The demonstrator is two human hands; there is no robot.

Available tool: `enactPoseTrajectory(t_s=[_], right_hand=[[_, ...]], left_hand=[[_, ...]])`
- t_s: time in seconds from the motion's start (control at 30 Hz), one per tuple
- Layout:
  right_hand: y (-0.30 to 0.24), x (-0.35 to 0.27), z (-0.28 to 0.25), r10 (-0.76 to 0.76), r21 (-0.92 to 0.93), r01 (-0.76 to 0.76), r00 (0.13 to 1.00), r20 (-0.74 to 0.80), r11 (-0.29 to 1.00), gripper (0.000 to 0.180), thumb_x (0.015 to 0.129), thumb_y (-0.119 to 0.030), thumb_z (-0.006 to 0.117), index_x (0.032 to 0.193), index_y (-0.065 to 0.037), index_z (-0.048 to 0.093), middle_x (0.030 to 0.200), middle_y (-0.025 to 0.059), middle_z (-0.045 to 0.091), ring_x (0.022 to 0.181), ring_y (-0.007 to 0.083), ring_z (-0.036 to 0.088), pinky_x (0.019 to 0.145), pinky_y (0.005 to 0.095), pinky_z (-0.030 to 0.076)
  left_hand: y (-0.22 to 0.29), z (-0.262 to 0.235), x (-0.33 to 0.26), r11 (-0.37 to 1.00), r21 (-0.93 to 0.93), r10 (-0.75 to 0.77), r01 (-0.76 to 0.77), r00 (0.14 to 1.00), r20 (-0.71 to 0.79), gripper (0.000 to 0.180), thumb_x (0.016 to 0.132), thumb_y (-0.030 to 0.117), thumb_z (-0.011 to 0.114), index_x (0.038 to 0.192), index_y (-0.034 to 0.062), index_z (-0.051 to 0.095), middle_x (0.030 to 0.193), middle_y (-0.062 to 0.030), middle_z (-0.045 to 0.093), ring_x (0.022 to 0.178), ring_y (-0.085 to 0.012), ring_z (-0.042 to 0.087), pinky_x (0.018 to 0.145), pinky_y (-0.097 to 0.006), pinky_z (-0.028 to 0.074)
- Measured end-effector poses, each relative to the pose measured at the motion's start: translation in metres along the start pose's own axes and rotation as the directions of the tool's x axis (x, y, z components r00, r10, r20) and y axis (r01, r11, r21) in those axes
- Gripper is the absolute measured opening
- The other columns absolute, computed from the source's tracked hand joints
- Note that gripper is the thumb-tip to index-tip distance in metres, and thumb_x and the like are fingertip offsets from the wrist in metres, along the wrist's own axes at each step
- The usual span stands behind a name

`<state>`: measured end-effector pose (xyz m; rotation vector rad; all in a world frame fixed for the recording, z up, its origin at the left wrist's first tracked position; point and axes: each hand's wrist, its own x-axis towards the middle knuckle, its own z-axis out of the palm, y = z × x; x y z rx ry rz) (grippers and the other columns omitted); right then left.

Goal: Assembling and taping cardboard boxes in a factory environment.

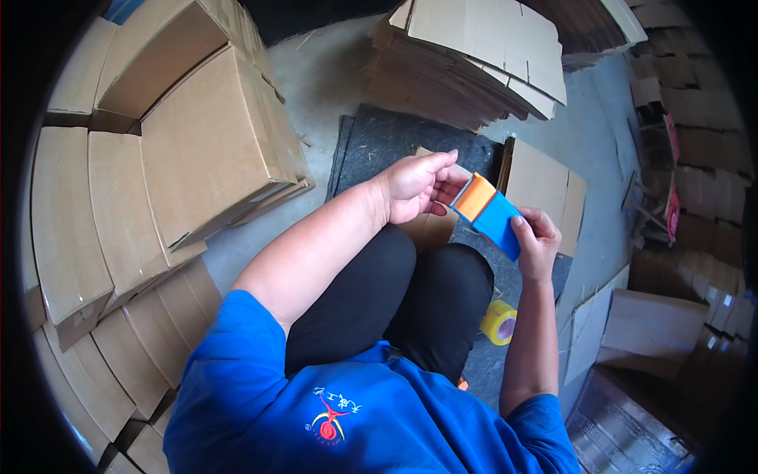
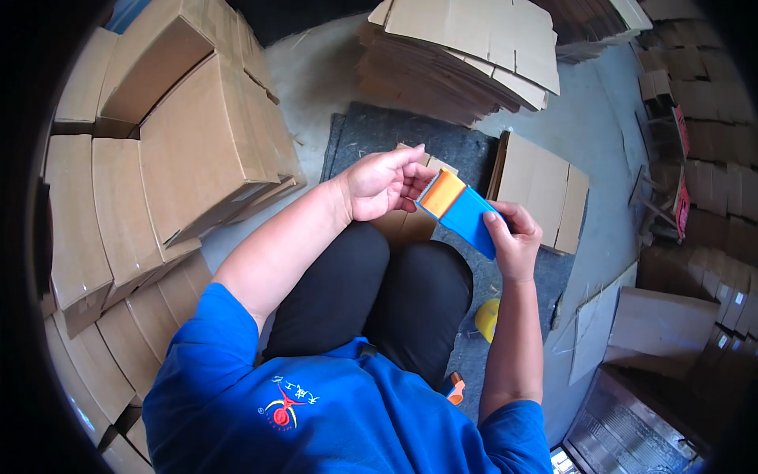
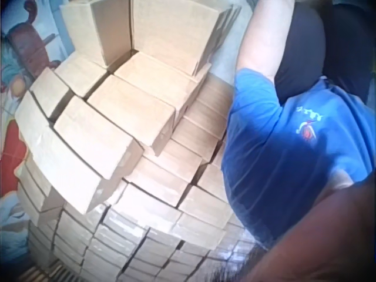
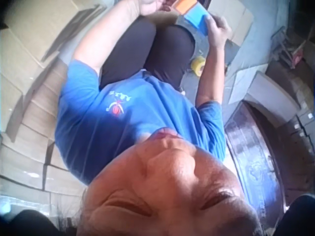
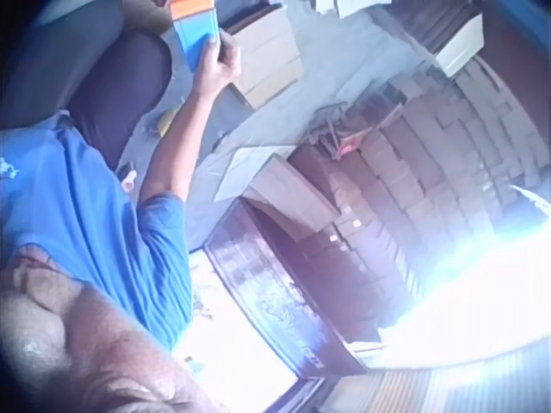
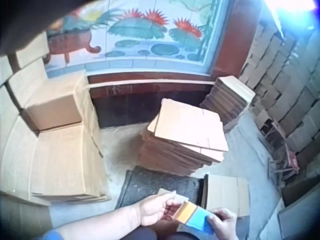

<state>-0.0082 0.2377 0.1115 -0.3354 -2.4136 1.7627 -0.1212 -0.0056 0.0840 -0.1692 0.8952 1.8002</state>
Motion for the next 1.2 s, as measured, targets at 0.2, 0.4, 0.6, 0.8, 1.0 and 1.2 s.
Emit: enactPoseTrajectory(t_s=[0.2,0.4,0.6,0.8,1.0,1.2], right_hand=[[-0.006,0.007,0.027,0.046,-0.192,-0.028,0.995,0.092,0.981,0.021,0.085,-0.022,0.076,0.095,-0.004,0.073,0.082,0.002,0.069,0.077,0.0092,0.062,0.073,0.0257,0.051],[0.011,0.032,-0.019,0.146,-0.301,-0.108,0.984,0.106,0.948,0.023,0.084,-0.022,0.076,0.096,-0.002,0.073,0.083,0.0037,0.07,0.078,0.01,0.063,0.074,0.0266,0.053],[0.037,0.062,-0.011,0.139,-0.294,-0.079,0.972,0.19,0.953,0.022,0.084,-0.022,0.076,0.094,-0.003,0.072,0.081,0.0028,0.068,0.077,0.0094,0.062,0.073,0.0277,0.053],[0.061,0.072,0.004,0.174,-0.273,-0.109,0.959,0.225,0.956,0.022,0.083,-0.021,0.075,0.093,-0.002,0.072,0.08,0.0031,0.068,0.076,0.0089,0.062,0.072,0.0276,0.053],[0.08,0.069,-0.005,0.177,-0.235,-0.126,0.962,0.21,0.964,0.022,0.084,-0.022,0.075,0.093,-0.002,0.071,0.08,0.0026,0.068,0.074,0.0081,0.061,0.07,0.0265,0.052],[0.089,0.066,-0.007,0.176,-0.196,-0.136,0.963,0.204,0.971,0.024,0.083,-0.023,0.076,0.094,-0.003,0.071,0.079,0.0023,0.068,0.074,0.008,0.061,0.07,0.0255,0.052]], left_hand=[[-0.019,-0.03,0.008,0.998,0.059,0.05,-0.037,0.967,-0.248,0.016,0.096,0.015,0.062,0.108,0.0061,0.067,0.091,-0.0024,0.066,0.077,-0.0102,0.059,0.071,-0.027,0.047],[-0.018,-0.089,0.013,0.99,-0.036,0.117,-0.138,0.929,-0.351,0.018,0.095,0.016,0.066,0.107,0.0018,0.066,0.085,-0.0031,0.065,0.073,-0.0104,0.058,0.067,-0.025,0.048],[-0.021,-0.109,0.042,0.99,-0.053,0.097,-0.133,0.896,-0.432,0.017,0.088,0.02,0.076,0.095,0.0075,0.066,0.08,0.0007,0.064,0.066,-0.0081,0.056,0.059,-0.023,0.045],[-0.052,-0.119,0.063,0.979,0.063,0.193,-0.192,0.802,-0.565,0.017,0.095,0.023,0.069,0.101,0.0068,0.067,0.08,0.0019,0.064,0.065,-0.0063,0.051,0.06,-0.023,0.043],[-0.062,-0.101,0.074,0.551,0.592,0.128,0.588,0.641,-0.757,0.071,0.1,0.033,0.056,0.156,0.0102,0.018,0.139,-0.0177,0.049,0.133,-0.0314,0.045,0.112,-0.042,0.035],[-0.022,-0.093,0.079,0.023,0.998,0.815,0.062,0.576,-0.055,0.043,0.09,0.017,0.065,0.131,0.0072,0.056,0.136,-0.018,0.052,0.12,-0.0351,0.052,0.104,-0.041,0.042]])
